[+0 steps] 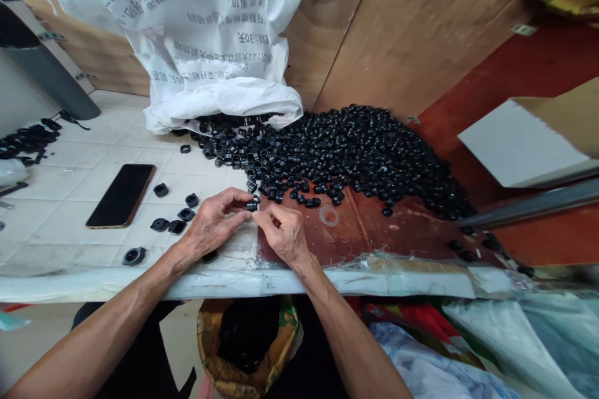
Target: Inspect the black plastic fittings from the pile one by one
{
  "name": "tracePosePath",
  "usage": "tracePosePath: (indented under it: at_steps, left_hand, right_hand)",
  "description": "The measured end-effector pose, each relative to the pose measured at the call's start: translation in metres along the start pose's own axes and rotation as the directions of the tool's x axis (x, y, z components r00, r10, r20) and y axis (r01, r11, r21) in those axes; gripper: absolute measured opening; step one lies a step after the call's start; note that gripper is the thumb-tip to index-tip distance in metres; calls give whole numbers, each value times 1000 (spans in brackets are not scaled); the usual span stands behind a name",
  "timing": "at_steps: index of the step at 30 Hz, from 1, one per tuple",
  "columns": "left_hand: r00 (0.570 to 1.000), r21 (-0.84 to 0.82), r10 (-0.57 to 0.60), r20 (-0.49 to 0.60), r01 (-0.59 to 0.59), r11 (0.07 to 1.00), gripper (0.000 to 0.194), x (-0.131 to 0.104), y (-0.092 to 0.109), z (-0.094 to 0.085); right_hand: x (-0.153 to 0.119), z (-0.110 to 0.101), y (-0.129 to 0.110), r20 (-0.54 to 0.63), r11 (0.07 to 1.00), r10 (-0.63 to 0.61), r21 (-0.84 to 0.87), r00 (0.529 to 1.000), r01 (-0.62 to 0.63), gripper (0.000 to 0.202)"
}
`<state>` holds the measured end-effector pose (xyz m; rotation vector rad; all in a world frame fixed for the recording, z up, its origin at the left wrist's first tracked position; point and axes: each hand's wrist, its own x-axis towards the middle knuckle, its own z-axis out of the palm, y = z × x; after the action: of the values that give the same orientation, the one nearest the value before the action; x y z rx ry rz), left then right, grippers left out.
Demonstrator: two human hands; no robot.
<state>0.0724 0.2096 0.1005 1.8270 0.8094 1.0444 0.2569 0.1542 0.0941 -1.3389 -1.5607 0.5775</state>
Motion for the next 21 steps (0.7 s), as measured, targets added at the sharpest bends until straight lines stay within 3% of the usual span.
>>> tracePosePath:
  at_steps: [2, 7, 11, 14, 17, 19, 21]
  left_hand:
    - [1000, 4, 8, 4, -8, 1000, 22, 0, -1, 0]
    - [995, 18, 8, 101, -10, 1000, 24, 0, 1, -2]
    - [988, 122, 48, 144, -66, 990, 22, -2, 16, -10]
    - [959, 313, 208, 190, -260, 913, 28, -13, 27, -16]
    - [903, 486, 369, 219, -429, 761, 37, -33, 29, -18]
    - [879, 551, 424, 219, -470, 690, 39, -46, 28, -21]
    - [886, 566, 400, 236, -460, 684, 34, -54, 29, -29]
  right_hand:
    - [1, 0, 0, -15, 999, -6, 49, 1000, 7, 17]
    - [3, 2, 3, 15, 994, 44, 96, 999, -45, 15]
    - [-1, 7, -6, 34, 968, 140, 204, 990, -144, 17]
    - [-8, 17, -23, 50, 860, 319, 405, 947, -311, 26]
    - [-18, 29, -40, 147, 665, 468, 591, 871, -457, 39]
    - [-24, 34, -47, 242, 575, 488, 633, 838, -518, 43]
    - [-28, 37, -48, 296, 596, 476, 584, 828, -551, 43]
